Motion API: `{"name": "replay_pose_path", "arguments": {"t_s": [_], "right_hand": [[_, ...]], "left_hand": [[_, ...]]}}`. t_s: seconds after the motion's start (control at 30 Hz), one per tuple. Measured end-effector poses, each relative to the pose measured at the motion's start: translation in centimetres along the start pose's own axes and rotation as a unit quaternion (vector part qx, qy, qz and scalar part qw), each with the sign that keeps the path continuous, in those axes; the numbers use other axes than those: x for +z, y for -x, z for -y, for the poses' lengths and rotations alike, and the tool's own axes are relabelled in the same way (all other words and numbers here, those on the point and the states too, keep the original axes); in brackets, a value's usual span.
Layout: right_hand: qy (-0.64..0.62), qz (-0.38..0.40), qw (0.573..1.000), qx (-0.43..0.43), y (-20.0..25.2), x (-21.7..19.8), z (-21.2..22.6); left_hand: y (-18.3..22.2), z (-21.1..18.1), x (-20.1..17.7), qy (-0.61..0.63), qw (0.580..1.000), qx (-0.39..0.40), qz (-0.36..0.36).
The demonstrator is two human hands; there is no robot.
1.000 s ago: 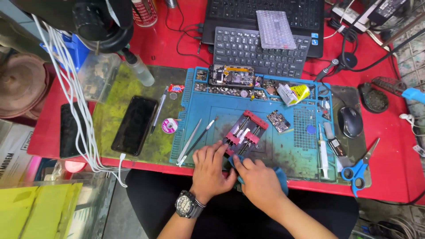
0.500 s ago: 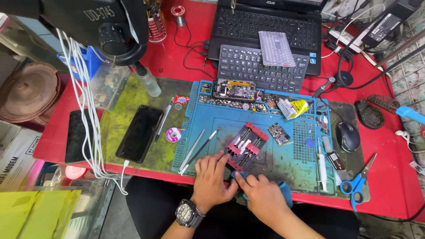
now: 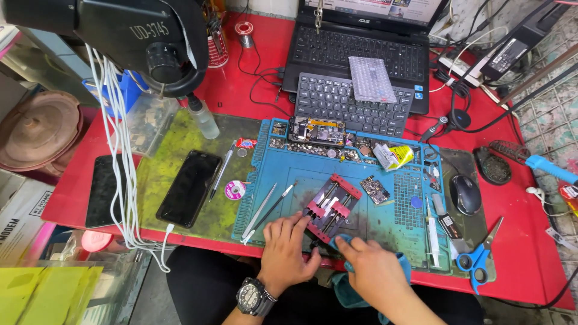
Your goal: Repairing a mobile phone motherboard by heating components, probing, and cleaning.
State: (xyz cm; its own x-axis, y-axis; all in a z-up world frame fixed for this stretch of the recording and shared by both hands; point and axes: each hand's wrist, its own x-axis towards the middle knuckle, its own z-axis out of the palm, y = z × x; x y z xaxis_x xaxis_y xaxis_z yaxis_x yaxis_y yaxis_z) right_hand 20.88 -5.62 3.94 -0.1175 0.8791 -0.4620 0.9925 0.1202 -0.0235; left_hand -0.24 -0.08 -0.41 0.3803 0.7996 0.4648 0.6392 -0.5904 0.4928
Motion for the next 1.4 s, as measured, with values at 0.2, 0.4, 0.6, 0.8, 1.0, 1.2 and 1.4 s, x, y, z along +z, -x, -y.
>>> {"name": "replay_pose_path", "arguments": {"t_s": [0.2,0.4,0.6,0.8,1.0,1.2,1.4], "right_hand": [[-0.042,-0.015,0.999,-0.03,-1.4,-2.1,0.7],[-0.02,0.018,0.999,-0.019,-1.9,-1.0,0.2],[0.007,0.025,1.0,-0.011,-2.0,-0.8,0.6],[0.009,0.038,0.999,0.019,-1.4,0.4,-1.2],[-0.016,-0.049,0.999,0.015,-1.0,-1.2,-0.9],[-0.092,0.003,0.996,0.022,-2.8,-1.7,1.0],[-0.045,0.042,0.995,0.076,-2.0,-4.8,1.2]], "left_hand": [[0.0,-0.1,0.1,-0.009,1.0,0.001,-0.012],[-0.2,0.0,0.1,-0.011,1.0,0.004,-0.013],[0.1,0.0,0.1,-0.004,1.0,0.0,-0.012],[0.1,0.0,0.2,-0.012,1.0,0.003,-0.023],[0.0,-0.1,0.1,-0.018,1.0,0.006,-0.023],[0.1,-0.1,0.1,-0.019,1.0,0.007,-0.017],[0.2,0.0,0.4,-0.026,0.999,0.01,-0.028]]}}
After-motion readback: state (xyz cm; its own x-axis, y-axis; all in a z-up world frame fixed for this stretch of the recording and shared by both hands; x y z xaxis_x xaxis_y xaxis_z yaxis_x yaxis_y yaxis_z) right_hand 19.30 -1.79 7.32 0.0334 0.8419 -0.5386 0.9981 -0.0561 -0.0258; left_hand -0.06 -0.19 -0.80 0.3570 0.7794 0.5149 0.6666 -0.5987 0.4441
